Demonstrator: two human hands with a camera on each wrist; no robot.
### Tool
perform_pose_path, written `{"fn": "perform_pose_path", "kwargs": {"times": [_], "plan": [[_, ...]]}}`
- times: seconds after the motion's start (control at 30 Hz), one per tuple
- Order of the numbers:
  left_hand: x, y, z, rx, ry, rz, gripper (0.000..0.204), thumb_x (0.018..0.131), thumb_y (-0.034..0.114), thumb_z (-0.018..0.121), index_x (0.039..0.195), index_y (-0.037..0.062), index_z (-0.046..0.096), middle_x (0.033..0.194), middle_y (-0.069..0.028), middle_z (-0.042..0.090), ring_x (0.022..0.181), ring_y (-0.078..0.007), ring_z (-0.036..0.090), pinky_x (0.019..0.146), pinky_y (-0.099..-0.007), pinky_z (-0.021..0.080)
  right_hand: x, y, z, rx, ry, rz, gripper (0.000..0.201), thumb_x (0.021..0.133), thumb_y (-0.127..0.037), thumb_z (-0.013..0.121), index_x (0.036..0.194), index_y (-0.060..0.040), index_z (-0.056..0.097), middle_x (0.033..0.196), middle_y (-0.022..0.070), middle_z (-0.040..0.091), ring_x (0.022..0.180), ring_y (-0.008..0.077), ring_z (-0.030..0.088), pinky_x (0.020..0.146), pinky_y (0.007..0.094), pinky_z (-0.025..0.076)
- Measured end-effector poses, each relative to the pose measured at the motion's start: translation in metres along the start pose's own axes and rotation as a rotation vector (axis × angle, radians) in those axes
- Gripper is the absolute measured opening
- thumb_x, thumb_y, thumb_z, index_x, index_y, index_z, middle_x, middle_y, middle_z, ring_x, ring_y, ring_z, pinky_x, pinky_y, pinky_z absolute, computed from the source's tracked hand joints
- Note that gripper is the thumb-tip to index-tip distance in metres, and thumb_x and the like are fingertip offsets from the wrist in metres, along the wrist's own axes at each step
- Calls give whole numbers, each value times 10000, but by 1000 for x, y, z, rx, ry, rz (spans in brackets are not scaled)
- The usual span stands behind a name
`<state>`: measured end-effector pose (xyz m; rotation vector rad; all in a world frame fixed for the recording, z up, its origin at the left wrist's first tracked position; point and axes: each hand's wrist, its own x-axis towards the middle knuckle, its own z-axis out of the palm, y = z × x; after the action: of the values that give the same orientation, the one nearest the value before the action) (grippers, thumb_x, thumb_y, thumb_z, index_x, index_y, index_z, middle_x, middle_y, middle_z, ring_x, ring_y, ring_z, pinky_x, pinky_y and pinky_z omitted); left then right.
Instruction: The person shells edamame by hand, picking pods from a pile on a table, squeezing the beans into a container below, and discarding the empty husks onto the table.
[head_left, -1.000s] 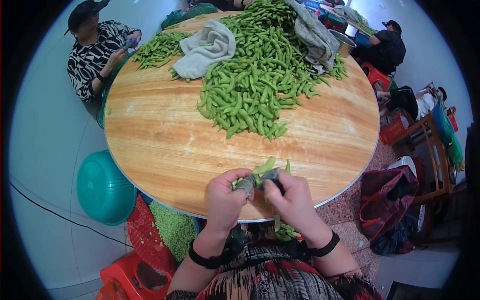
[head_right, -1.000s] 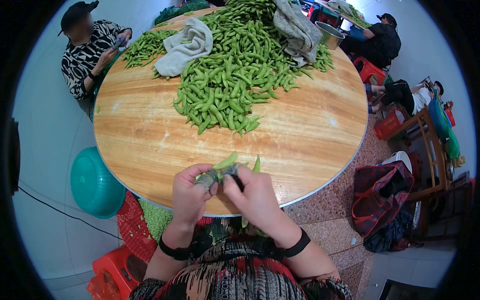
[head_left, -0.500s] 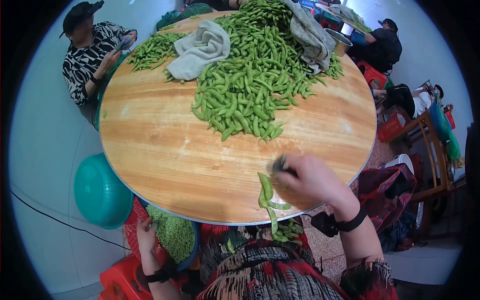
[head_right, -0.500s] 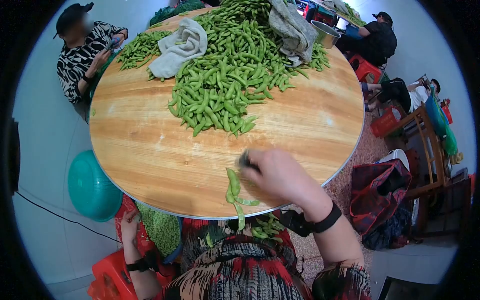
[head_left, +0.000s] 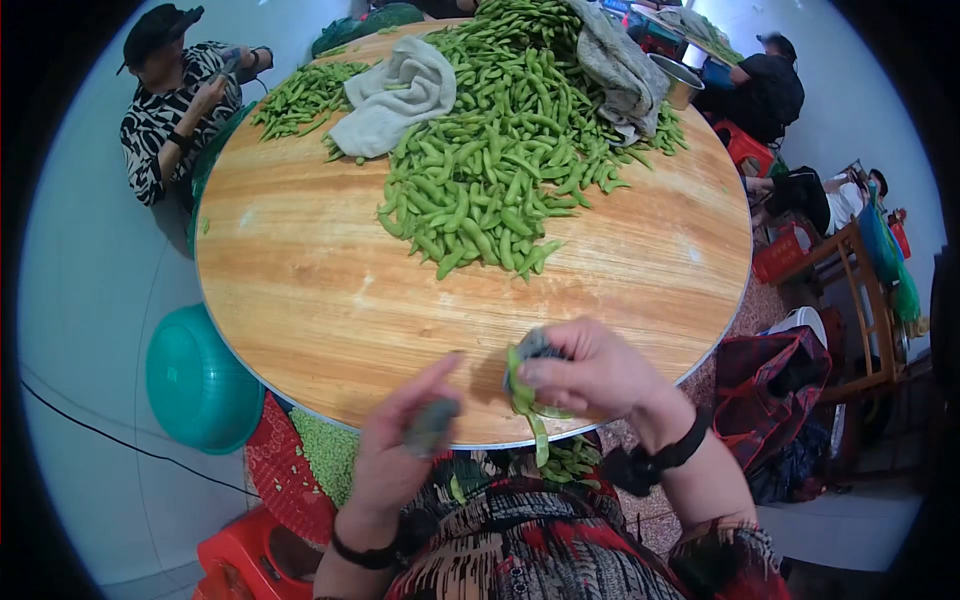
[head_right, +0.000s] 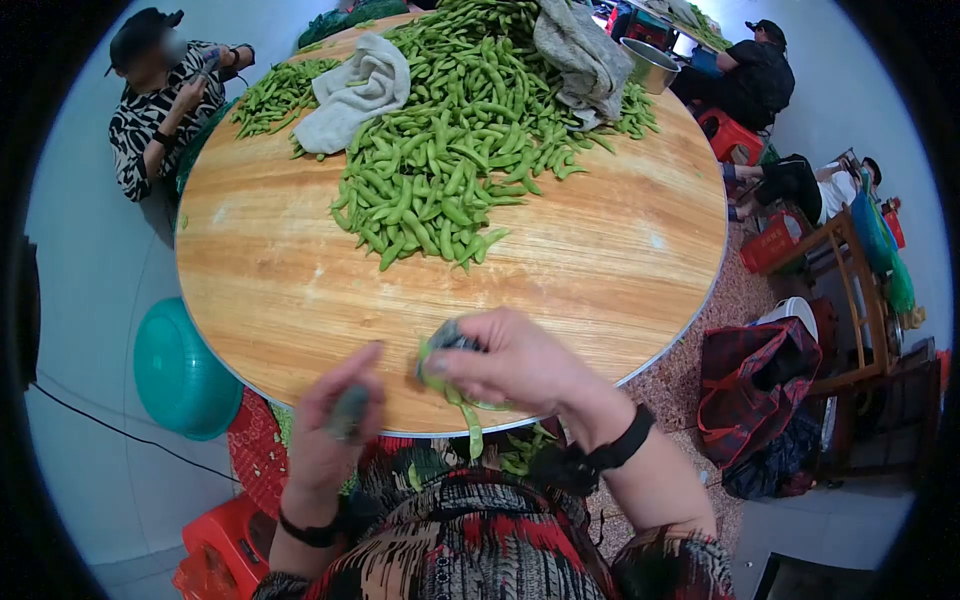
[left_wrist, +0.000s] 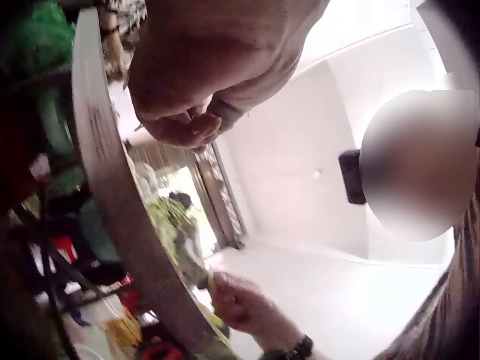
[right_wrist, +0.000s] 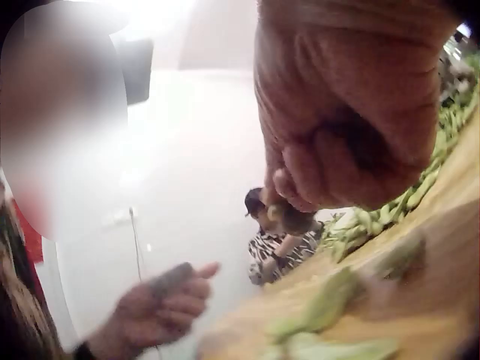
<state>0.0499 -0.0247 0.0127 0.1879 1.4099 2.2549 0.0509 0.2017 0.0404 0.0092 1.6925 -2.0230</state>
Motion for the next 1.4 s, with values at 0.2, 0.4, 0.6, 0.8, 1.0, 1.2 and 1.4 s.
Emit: {"fn": "perform_pose_path", "kwargs": {"times": [0.2,0.4,0.6,0.8,1.0,1.2,1.4], "plan": [[24,-23,31,-377,-172,-78,220,817,2,583,1037,11,588,895,-20,570,699,-46,490,570,-172,387,-15,17,22,301,48,21,208,911,-180,521,758,-39,531,552,-36,447,436,23,360,398,176,272],[35,-28,38,-257,60,44,68,819,91,621,821,56,562,780,-5,543,648,-65,504,529,-181,383,-23,23,29,112,126,-165,279,949,-181,423,713,-43,475,570,-33,449,490,49,381,465,205,323],[35,-35,39,-124,100,89,37,818,12,597,823,29,565,785,-5,584,697,-68,543,593,-180,429,-23,32,20,-68,87,-186,257,953,-177,407,751,-34,475,623,-15,477,489,50,392,464,204,328],[38,-28,37,-109,-143,118,82,855,94,585,811,29,560,749,-3,522,632,-59,491,548,-170,367,-24,28,23,414,39,13,201,942,-159,436,798,-33,495,630,-6,479,479,36,368,428,171,292],[42,-24,32,37,-71,57,43,857,38,549,886,9,537,786,-9,539,630,-58,485,545,-170,365,-12,33,23,432,75,-27,179,932,-160,456,816,-34,510,632,-9,484,477,34,366,416,167,278],[45,-12,44,300,71,174,212,785,-114,457,948,-2,534,801,-12,546,655,-57,489,587,-177,391,9,27,13,176,278,-50,220,899,-193,505,745,-38,526,591,-37,496,506,17,423,440,168,316],[57,-21,22,413,45,153,306,732,-142,415,980,-12,539,819,-10,548,678,-54,472,628,-181,388,43,-17,-36,-1300,739,-197,286,799,-276,586,805,9,570,714,222,607,693,384,597,615,450,472]]}}
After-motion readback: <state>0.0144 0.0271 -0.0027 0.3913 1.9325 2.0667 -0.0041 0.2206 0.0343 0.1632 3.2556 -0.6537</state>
